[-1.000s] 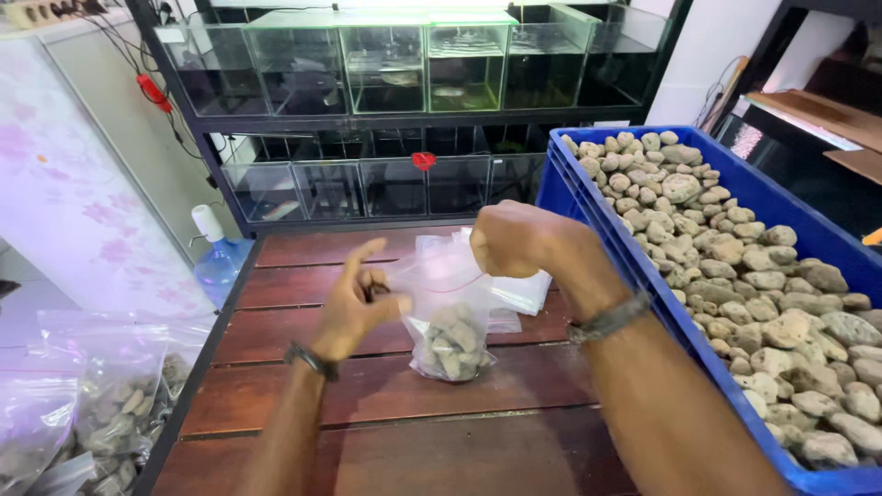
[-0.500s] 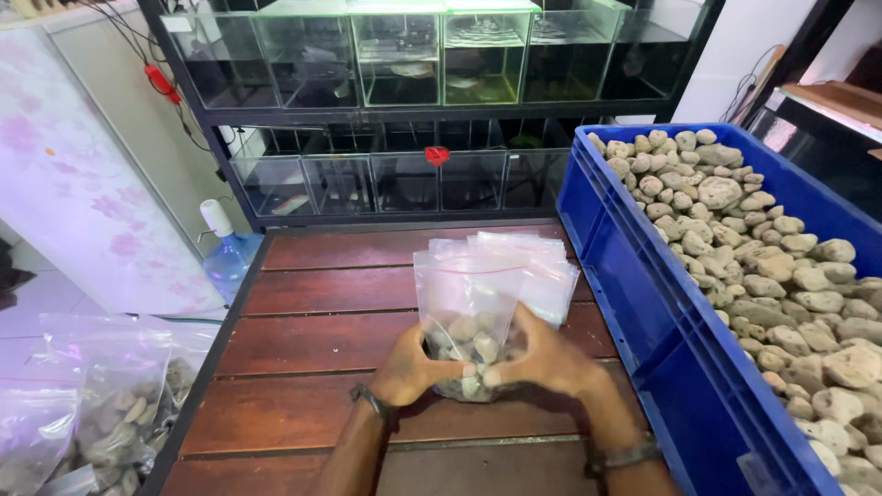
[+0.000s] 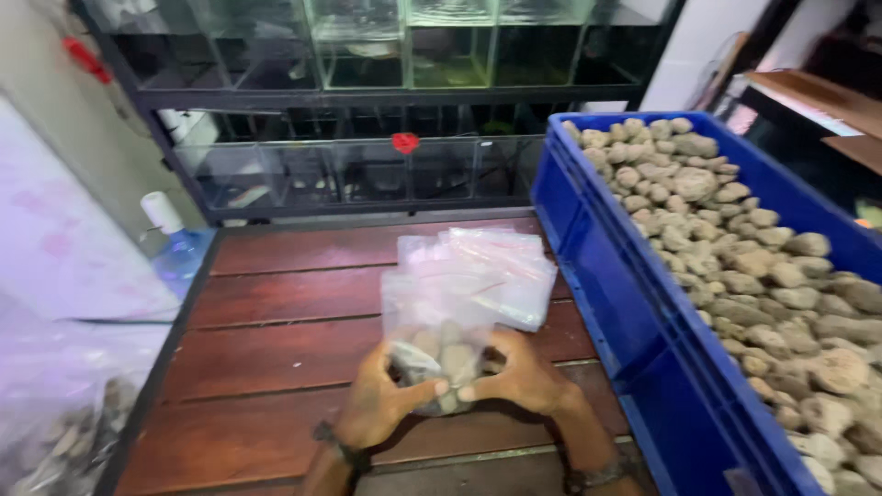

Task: The person picks up aquarium rocks from a blue crate and places them into clear plastic bags by hand before sealing the bags.

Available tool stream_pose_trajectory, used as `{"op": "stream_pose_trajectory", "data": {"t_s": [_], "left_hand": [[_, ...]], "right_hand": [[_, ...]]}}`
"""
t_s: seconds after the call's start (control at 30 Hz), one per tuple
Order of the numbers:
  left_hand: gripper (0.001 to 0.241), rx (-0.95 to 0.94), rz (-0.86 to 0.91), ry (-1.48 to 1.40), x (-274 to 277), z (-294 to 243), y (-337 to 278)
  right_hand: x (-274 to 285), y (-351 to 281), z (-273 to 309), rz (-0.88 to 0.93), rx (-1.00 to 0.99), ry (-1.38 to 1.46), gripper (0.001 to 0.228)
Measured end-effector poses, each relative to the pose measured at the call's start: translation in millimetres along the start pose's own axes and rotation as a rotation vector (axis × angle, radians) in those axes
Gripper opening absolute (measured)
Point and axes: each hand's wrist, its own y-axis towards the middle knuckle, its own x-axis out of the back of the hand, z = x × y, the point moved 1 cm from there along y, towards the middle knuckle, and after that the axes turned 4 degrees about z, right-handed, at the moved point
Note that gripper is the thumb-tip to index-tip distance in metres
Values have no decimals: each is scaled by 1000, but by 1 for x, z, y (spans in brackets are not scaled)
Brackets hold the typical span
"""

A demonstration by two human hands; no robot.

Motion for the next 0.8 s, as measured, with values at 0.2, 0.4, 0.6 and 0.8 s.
{"op": "stream_pose_trajectory", "data": {"t_s": [0.2,0.4,0.6,0.8], "left_hand": [[57,-27,65,-221,-6,-15,-5],[40,-288,83,-85,-2,-12,-4],[44,-223,82,-146,-3,-9,-3],[63,-124,62,-155,-5,-7,-4]], "right_hand": [[-4,-4,8,33,0,176,73],[-3,-1,15,37,169,208,49],[2,3,-16,-247,68,241,32],[-4,-1,6,-185,104,202,32]]}}
